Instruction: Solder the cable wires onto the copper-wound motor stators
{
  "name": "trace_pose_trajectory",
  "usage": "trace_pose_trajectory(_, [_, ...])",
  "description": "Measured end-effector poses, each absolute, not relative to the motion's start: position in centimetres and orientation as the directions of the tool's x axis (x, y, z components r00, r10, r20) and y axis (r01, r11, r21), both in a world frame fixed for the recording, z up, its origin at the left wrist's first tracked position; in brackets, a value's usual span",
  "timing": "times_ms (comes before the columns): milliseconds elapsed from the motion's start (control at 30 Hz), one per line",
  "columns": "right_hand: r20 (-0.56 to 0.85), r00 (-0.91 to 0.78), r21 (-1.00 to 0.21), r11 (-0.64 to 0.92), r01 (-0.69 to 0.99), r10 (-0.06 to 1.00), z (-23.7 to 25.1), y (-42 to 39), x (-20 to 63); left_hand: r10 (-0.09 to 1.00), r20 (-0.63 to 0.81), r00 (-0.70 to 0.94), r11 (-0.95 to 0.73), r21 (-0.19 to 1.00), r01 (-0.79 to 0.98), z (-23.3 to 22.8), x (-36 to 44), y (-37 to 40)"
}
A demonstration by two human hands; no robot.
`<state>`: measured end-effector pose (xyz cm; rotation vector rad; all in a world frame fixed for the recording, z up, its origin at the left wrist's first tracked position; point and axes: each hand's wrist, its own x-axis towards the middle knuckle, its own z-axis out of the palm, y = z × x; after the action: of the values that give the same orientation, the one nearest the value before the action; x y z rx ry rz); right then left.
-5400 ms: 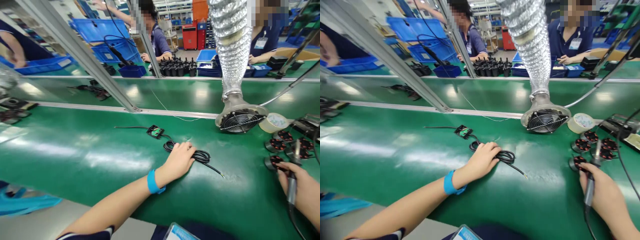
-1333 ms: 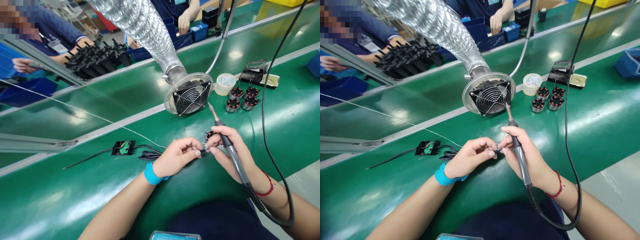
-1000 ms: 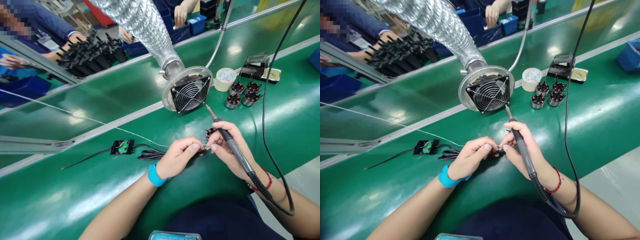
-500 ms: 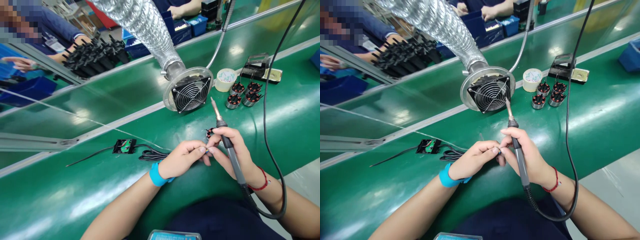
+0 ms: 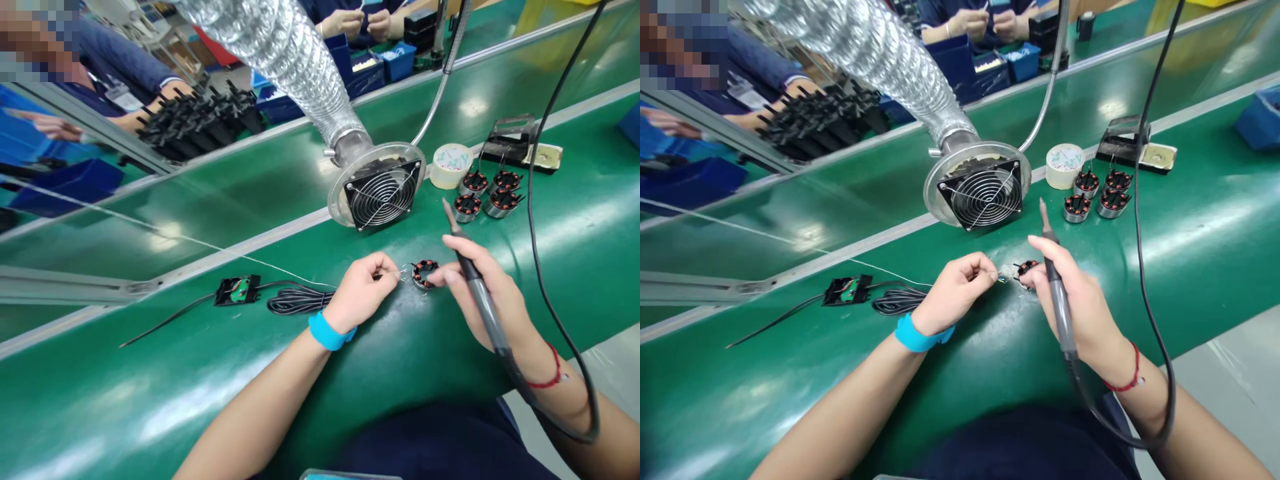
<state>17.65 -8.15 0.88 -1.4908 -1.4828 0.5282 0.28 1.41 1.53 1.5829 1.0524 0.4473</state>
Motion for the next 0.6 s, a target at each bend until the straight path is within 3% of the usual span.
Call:
trace_pose_trajectory(300, [0.589, 0.138, -0.697, 0.414, 0.585, 0.796, -0.8, -10.0, 18.3, 0.859, -0.136, 0.494, -0.104, 0.898, 0.427, 0.5, 0.1, 1.7])
trace_pose_trajectory(600, [0.586, 0.049, -0.701, 0.476, 0.531, 0.809, -0.3, -9.6, 18.2, 0.88, -0.032, 0.474, -0.187, 0.893, 0.408, 0.5, 0.3, 1.3])
